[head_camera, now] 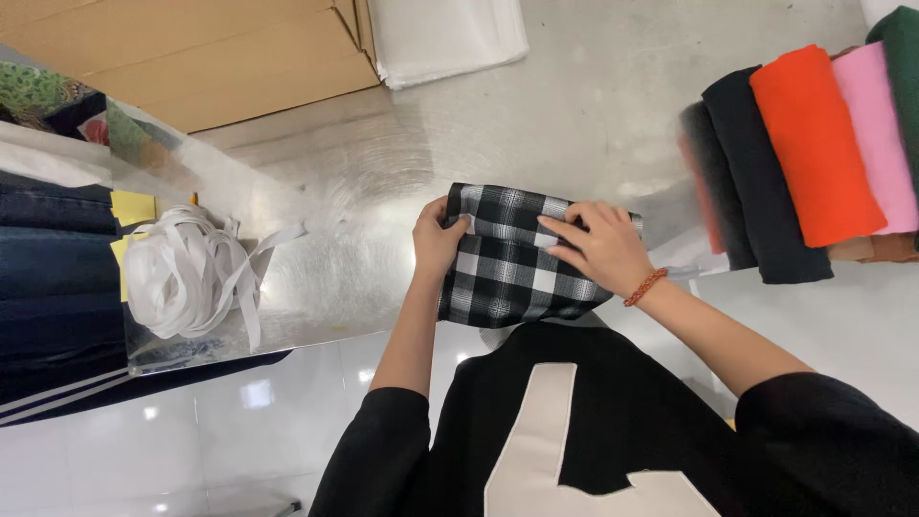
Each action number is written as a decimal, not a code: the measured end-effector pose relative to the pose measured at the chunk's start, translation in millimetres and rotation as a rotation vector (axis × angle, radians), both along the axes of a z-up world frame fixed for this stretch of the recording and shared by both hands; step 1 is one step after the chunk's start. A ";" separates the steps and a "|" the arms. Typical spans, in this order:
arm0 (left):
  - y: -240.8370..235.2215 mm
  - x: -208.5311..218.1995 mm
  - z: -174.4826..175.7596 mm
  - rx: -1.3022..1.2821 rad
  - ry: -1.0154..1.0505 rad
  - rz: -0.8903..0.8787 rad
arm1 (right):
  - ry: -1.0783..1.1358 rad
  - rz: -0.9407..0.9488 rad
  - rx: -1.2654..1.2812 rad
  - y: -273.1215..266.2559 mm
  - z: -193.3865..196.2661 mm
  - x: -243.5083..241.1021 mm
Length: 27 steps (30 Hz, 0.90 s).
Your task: The person takes a black and white checkered skirt from a hanger, folds it neatly on a metal table, and places it aside. Then, they take a pair of navy blue shorts with white stripes from a hanger, fold them on the same table, and place them next to the skirt.
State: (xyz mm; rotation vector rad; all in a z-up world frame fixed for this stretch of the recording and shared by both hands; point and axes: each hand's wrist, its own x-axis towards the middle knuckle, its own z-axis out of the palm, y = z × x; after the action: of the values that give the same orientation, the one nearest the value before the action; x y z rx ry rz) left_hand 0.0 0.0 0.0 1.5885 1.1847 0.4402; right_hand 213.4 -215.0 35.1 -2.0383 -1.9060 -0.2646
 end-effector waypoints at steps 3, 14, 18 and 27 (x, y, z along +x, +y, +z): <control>-1.6 -1.9 -7.7 0.026 -0.039 -0.007 | 0.219 -0.088 -0.132 3.8 5.6 23.4; -0.4 8.0 -8.9 0.181 -0.022 0.144 | 0.157 -0.275 -0.532 48.9 -31.0 44.5; -15.9 16.7 37.5 0.552 -0.040 0.195 | -0.036 -0.282 -0.313 59.9 -20.5 26.9; -15.6 28.9 21.0 1.160 0.262 -0.509 | 0.006 -0.057 -0.160 37.6 -8.8 -2.2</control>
State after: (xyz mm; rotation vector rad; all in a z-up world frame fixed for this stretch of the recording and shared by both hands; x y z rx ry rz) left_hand 28.9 -15.6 21.0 2.9193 0.6191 0.6378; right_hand 211.3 -177.4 26.2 -2.1960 -1.9226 -0.1228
